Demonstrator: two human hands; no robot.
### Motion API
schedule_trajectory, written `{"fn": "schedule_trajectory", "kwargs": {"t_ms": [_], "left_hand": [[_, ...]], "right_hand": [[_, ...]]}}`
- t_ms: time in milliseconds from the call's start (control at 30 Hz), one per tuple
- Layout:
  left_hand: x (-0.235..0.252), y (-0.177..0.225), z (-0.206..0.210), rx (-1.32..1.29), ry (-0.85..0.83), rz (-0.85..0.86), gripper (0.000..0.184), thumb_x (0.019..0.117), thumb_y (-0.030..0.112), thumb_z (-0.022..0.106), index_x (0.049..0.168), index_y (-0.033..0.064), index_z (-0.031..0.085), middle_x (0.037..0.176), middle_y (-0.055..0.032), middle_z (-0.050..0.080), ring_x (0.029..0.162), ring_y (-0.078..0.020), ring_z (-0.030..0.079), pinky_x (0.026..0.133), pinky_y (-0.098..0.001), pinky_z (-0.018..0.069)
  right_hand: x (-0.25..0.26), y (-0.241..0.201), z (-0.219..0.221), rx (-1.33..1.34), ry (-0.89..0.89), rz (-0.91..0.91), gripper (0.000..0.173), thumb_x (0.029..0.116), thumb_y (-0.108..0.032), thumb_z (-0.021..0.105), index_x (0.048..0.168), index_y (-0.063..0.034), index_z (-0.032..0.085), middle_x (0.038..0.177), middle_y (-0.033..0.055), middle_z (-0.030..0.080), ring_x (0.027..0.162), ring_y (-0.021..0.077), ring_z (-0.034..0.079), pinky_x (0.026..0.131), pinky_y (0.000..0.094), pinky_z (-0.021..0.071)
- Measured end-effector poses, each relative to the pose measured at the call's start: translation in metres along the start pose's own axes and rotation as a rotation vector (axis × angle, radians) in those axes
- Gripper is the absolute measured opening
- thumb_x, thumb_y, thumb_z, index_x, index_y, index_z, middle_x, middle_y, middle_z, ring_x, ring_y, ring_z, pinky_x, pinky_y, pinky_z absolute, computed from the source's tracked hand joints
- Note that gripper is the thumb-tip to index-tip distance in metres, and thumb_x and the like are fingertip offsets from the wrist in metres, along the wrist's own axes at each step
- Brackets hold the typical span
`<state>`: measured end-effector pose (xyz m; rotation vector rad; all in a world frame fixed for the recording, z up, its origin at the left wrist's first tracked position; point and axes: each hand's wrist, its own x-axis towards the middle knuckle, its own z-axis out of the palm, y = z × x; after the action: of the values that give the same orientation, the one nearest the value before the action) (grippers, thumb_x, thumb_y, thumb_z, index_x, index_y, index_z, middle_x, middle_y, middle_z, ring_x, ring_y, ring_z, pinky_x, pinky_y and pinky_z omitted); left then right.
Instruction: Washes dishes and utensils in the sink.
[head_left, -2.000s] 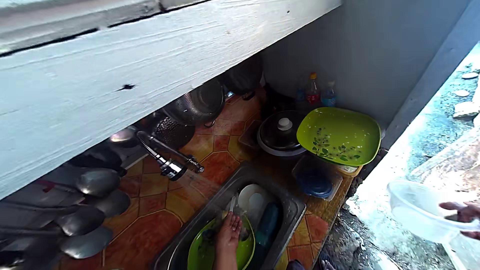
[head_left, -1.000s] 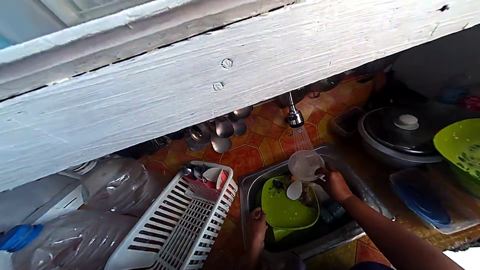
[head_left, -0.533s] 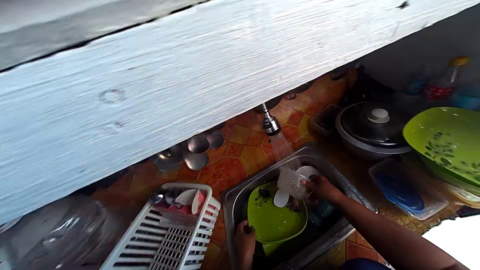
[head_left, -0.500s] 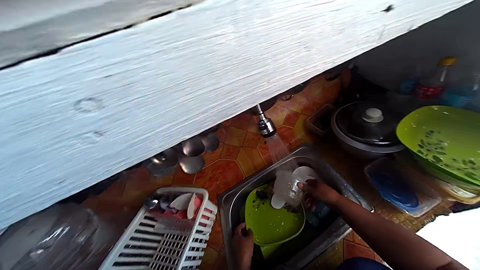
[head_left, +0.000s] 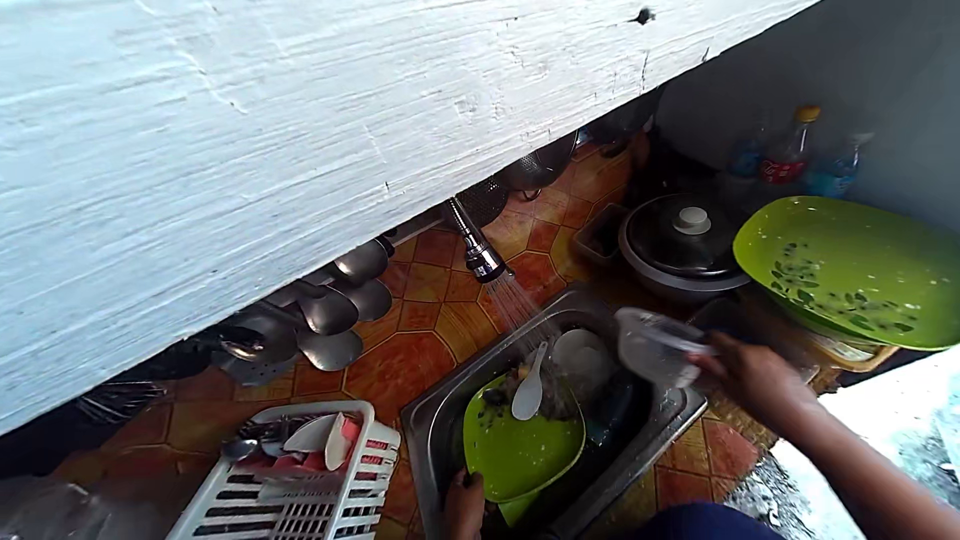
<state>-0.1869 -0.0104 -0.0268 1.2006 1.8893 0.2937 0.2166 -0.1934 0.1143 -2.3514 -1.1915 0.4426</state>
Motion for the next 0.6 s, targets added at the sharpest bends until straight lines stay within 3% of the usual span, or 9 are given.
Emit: {"fn": "schedule_trajectory", "kwargs": {"t_ms": [100,200,300,367,433,500,533,567,600], "left_hand": [[0.002,0.000,0.003,-0.021,0.005,0.000,0.034,0.1091,0.016,0.047,0.136,-0.0041,0.053,0.107,-0.0268,0.062,0.076,-0.0287,0.065,0.068,-0.0433,0.0568],[0.000,0.004,0.004,-0.040,0.013,-0.011,0.032,0.1086,0.015,0.048,0.134,-0.0044,0.055,0.110,-0.0274,0.062,0.081,-0.0305,0.066,0.072,-0.0449,0.0575],[-0.002,0.009,0.006,-0.070,0.029,-0.014,0.033,0.1081,0.014,0.049,0.135,-0.0043,0.055,0.111,-0.0275,0.063,0.079,-0.0297,0.067,0.070,-0.0438,0.0585],[-0.001,0.010,0.007,-0.090,0.032,-0.015,0.034,0.1082,0.014,0.050,0.136,-0.0037,0.055,0.108,-0.0261,0.063,0.074,-0.0266,0.067,0.067,-0.0410,0.0581],[0.001,0.011,0.009,-0.100,0.041,-0.014,0.031,0.1076,0.013,0.051,0.133,-0.0042,0.056,0.105,-0.0256,0.063,0.073,-0.0268,0.066,0.066,-0.0416,0.0583],[0.002,0.013,0.009,-0.110,0.053,-0.018,0.030,0.1068,0.012,0.051,0.130,-0.0052,0.057,0.108,-0.0275,0.064,0.077,-0.0301,0.067,0.068,-0.0447,0.0587],[0.002,0.013,0.009,-0.115,0.053,-0.020,0.030,0.1069,0.012,0.051,0.131,-0.0053,0.057,0.109,-0.0279,0.063,0.077,-0.0307,0.067,0.069,-0.0451,0.0584],[0.003,0.013,0.008,-0.122,0.054,-0.019,0.030,0.1068,0.012,0.051,0.130,-0.0053,0.058,0.108,-0.0279,0.063,0.077,-0.0307,0.067,0.068,-0.0449,0.0583],[0.003,0.012,0.007,-0.128,0.051,-0.018,0.029,0.1067,0.012,0.052,0.130,-0.0051,0.058,0.109,-0.0279,0.064,0.078,-0.0309,0.067,0.068,-0.0451,0.0584]], "right_hand": [[-0.020,0.041,-0.012,-0.099,0.229,0.048,0.044,0.1007,-0.044,0.063,0.113,-0.0028,0.070,0.085,0.0270,0.070,0.080,0.0509,0.069,0.068,0.0707,0.0518],[-0.026,0.069,-0.006,-0.150,0.243,0.126,0.039,0.0996,-0.038,0.067,0.116,-0.0022,0.069,0.088,0.0292,0.070,0.081,0.0533,0.069,0.068,0.0719,0.0506],[-0.026,0.066,-0.003,-0.178,0.196,0.218,0.060,0.0934,-0.029,0.077,0.147,-0.0118,0.054,0.108,0.0361,0.067,0.093,0.0591,0.066,0.074,0.0747,0.0494],[-0.028,0.046,-0.003,-0.176,0.255,0.135,0.079,0.0824,-0.016,0.086,0.152,-0.0159,0.049,0.117,0.0384,0.060,0.097,0.0596,0.063,0.074,0.0732,0.0501],[-0.031,0.014,0.002,-0.161,0.277,-0.087,0.073,0.0741,-0.013,0.091,0.141,-0.0132,0.061,0.116,0.0352,0.062,0.100,0.0560,0.064,0.075,0.0690,0.0528],[-0.026,-0.017,0.025,-0.111,0.178,-0.385,0.054,0.0742,-0.017,0.090,0.125,-0.0133,0.073,0.123,0.0262,0.066,0.110,0.0491,0.064,0.086,0.0645,0.0553],[-0.018,-0.028,0.043,-0.106,0.051,-0.499,0.045,0.0782,-0.021,0.088,0.121,-0.0159,0.075,0.128,0.0225,0.066,0.116,0.0462,0.063,0.091,0.0631,0.0545],[-0.008,-0.037,0.063,-0.133,-0.148,-0.563,0.040,0.0847,-0.022,0.082,0.123,-0.0171,0.074,0.134,0.0213,0.064,0.127,0.0453,0.057,0.101,0.0644,0.0484],[0.005,-0.043,0.082,-0.197,-0.386,-0.585,0.041,0.0904,-0.019,0.077,0.130,-0.0168,0.070,0.144,0.0229,0.057,0.140,0.0473,0.045,0.111,0.0686,0.0356]]}}
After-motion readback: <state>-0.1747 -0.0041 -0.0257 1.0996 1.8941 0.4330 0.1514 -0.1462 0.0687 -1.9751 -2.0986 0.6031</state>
